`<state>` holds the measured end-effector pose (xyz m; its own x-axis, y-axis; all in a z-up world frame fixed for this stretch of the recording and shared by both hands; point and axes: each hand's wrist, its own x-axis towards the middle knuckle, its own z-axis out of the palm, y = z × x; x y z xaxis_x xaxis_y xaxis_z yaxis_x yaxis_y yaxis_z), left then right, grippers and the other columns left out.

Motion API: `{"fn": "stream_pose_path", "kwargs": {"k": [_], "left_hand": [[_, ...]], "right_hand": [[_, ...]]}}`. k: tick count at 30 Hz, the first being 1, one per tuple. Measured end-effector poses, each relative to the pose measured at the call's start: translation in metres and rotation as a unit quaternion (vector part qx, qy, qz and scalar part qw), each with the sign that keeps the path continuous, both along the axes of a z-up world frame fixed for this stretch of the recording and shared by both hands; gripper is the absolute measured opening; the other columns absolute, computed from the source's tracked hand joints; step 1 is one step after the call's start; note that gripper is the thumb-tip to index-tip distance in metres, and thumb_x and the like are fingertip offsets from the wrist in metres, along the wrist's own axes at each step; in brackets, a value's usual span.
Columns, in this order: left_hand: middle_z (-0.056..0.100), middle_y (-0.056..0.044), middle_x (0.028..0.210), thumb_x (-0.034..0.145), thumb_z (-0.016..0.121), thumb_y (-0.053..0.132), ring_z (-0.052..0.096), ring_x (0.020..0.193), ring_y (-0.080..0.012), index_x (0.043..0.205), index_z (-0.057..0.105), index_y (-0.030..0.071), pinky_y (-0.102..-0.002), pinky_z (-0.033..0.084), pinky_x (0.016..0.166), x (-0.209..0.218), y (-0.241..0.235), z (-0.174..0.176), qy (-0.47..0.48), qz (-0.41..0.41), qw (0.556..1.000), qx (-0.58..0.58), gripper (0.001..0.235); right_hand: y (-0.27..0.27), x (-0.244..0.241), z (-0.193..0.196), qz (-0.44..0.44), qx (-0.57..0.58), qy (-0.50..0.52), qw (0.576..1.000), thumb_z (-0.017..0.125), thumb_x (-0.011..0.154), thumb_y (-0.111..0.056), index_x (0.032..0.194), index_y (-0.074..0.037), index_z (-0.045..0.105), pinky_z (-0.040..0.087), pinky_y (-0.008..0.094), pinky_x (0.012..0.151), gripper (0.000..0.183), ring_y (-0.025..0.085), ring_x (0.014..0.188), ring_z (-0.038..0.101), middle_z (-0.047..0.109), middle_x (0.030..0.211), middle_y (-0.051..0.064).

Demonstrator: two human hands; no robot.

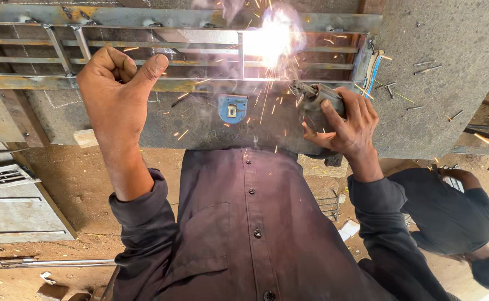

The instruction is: The person welds a metal grille frame, using a welding torch to join the metal bars at various points and a ruler to verify measurements.

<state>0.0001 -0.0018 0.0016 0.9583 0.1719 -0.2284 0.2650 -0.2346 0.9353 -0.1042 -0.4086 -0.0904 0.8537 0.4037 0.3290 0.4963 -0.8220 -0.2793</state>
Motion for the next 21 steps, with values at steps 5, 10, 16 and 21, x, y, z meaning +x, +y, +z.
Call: {"fn": "stream_pose_path", "kwargs": {"k": [5, 10, 16, 21], "left_hand": [[0.044, 0.007, 0.072, 0.096, 0.095, 0.02, 0.034, 0.06, -0.002, 0.08, 0.048, 0.011, -0.02, 0.028, 0.054, 0.0005, 0.0038, -0.001, -0.009, -0.003, 1.0, 0.007, 0.05], [0.045, 0.008, 0.074, 0.094, 0.099, 0.025, 0.035, 0.067, -0.0023, 0.081, 0.051, 0.011, -0.021, 0.029, 0.06, 0.0024, 0.0055, -0.0033, 0.004, 0.005, 1.0, 0.024, 0.052], [0.046, 0.007, 0.071, 0.094, 0.097, 0.025, 0.037, 0.064, -0.0021, 0.081, 0.054, 0.012, -0.021, 0.031, 0.058, 0.0015, 0.0066, -0.0026, 0.0, 0.004, 0.999, 0.037, 0.048], [0.045, 0.008, 0.069, 0.093, 0.097, 0.023, 0.034, 0.063, -0.0016, 0.08, 0.052, 0.012, -0.02, 0.029, 0.057, 0.0027, 0.0064, -0.0032, 0.004, 0.008, 1.0, 0.021, 0.048]], "right_hand": [[0.0007, 0.0, 0.0, -0.002, -0.003, -0.002, 1.0, 0.093, 0.083, -0.05, 0.15, -0.024, 0.048, 0.051, 0.046, 0.078, 0.084, 0.034, 0.101, 0.066, 0.06, 0.127, 0.019], [-0.0014, 0.0001, 0.0034, -0.001, 0.0, 0.009, 1.0, 0.093, 0.086, -0.049, 0.146, -0.02, 0.051, 0.051, 0.046, 0.079, 0.08, 0.034, 0.102, 0.066, 0.06, 0.128, 0.019], [0.0, 0.0014, 0.0065, -0.011, -0.001, 0.032, 0.999, 0.094, 0.085, -0.046, 0.14, -0.02, 0.055, 0.053, 0.046, 0.08, 0.072, 0.034, 0.102, 0.065, 0.06, 0.129, 0.017], [-0.0007, 0.0035, 0.0076, 0.005, 0.015, 0.01, 1.0, 0.094, 0.088, -0.042, 0.149, -0.019, 0.047, 0.051, 0.047, 0.082, 0.08, 0.033, 0.105, 0.065, 0.058, 0.131, 0.017]]}}
